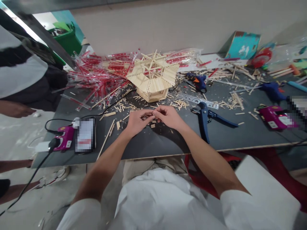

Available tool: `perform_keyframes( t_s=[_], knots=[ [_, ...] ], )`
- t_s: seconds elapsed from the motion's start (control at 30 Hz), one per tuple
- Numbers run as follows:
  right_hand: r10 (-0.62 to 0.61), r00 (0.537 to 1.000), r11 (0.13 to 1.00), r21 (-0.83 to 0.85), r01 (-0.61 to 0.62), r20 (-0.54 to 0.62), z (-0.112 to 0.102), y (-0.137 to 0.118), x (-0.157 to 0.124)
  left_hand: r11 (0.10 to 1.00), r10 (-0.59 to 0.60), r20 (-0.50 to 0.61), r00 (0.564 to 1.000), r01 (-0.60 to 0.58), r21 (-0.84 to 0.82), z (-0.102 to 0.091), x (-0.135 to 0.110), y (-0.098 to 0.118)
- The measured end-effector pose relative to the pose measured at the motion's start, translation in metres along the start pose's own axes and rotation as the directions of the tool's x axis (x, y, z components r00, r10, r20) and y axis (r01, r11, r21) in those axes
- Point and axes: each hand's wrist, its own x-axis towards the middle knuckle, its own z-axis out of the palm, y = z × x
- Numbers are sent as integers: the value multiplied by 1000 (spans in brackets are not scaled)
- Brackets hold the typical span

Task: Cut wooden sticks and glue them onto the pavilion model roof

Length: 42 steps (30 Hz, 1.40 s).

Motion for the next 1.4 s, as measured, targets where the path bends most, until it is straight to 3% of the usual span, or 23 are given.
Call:
perform_keyframes(
  t_s=[0.2,0.37,0.47,0.6,0.67,0.83,0.97,1.03,1.1,1.2,1.27,1.3,1.4],
  knots=[
    [34,999,998,60,-35,23,3,-3,-2,989,96,20,995,-98,108,-4,1,1],
    [33,998,992,125,-25,-61,8,-12,-3,997,1,-55,998,-6,-82,1,-1,-4],
    [22,996,993,114,-12,-86,11,-12,-2,1000,8,-71,997,-9,-16,2,-2,-4],
    [-17,994,998,58,23,-108,13,-4,1,947,150,-61,987,-126,295,-2,0,-3],
    [-25,994,999,27,28,-104,13,0,1,922,191,-29,981,-169,349,-4,1,-3],
    [-25,997,996,-86,18,-76,10,1,0,949,125,52,991,-135,286,-6,0,-4],
    [-68,992,960,-277,36,-106,-6,-14,-18,983,63,17,998,-65,172,-3,0,-6],
    [-96,981,908,-419,16,-171,-25,-19,-38,986,54,-14,998,-51,159,-2,1,-8],
    [-107,944,818,-567,-94,-311,-52,-16,-64,986,52,-34,998,-46,158,-1,2,-9],
    [-116,870,503,-784,-364,-478,-95,0,-102,990,46,-41,998,-40,135,0,3,-10],
    [-59,854,289,-828,-481,-517,-118,14,-122,994,32,-40,999,-27,108,2,3,-10],
    [2,836,228,-814,-535,-549,-127,20,-129,995,22,-37,999,-18,94,3,3,-9],
    [172,814,141,-804,-577,-554,-141,28,-140,999,-22,-34,999,23,39,6,2,-10]
  ],
)
